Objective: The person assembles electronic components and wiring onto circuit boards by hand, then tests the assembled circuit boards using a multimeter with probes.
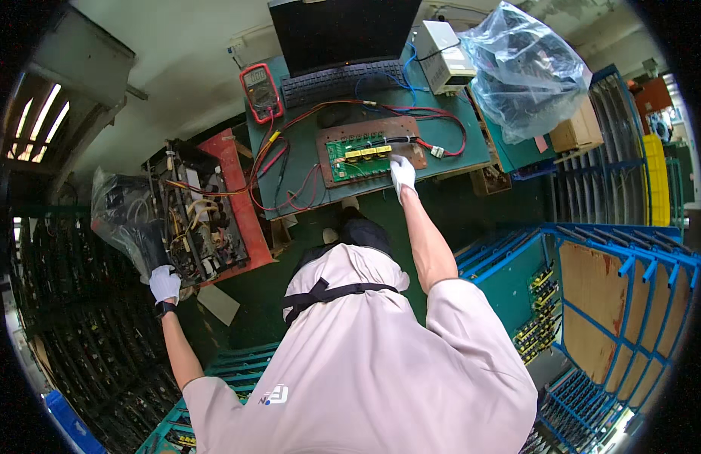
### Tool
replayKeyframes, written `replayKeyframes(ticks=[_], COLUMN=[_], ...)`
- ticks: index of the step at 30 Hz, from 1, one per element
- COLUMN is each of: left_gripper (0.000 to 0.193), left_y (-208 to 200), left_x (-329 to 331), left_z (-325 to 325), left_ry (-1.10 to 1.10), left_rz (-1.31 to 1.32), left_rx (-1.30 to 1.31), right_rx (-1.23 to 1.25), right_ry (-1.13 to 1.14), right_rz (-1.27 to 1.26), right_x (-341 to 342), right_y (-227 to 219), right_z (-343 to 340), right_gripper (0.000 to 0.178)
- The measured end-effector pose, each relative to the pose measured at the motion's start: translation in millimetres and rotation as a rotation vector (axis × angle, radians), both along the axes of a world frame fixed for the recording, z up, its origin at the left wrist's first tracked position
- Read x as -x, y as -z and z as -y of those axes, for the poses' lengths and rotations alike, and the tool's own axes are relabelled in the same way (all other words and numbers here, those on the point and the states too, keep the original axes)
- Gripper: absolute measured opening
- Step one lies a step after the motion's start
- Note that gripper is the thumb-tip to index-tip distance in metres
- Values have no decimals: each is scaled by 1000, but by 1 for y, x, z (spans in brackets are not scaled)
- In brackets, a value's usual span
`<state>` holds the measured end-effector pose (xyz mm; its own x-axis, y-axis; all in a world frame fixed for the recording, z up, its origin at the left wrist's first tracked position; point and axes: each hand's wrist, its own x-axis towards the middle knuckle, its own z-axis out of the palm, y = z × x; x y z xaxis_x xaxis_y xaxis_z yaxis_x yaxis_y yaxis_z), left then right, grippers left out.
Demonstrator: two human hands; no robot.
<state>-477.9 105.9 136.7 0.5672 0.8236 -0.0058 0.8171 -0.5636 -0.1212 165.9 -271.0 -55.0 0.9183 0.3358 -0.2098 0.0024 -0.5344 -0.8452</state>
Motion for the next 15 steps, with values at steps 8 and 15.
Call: replayKeyframes(ticks=[8, 15], left_gripper=[24, 26], left_y=[-1, -1], left_x=[-9, -9], left_z=[14, 11], left_ry=[-103, -111], left_rz=[-19, -24], left_rx=[51, 66], right_rx=[145, 93], right_ry=[-81, -14], right_rz=[-9, -14], right_x=[-26, -36], right_y=[31, 70], right_z=[-10, -1], right_gripper=[56, 54])
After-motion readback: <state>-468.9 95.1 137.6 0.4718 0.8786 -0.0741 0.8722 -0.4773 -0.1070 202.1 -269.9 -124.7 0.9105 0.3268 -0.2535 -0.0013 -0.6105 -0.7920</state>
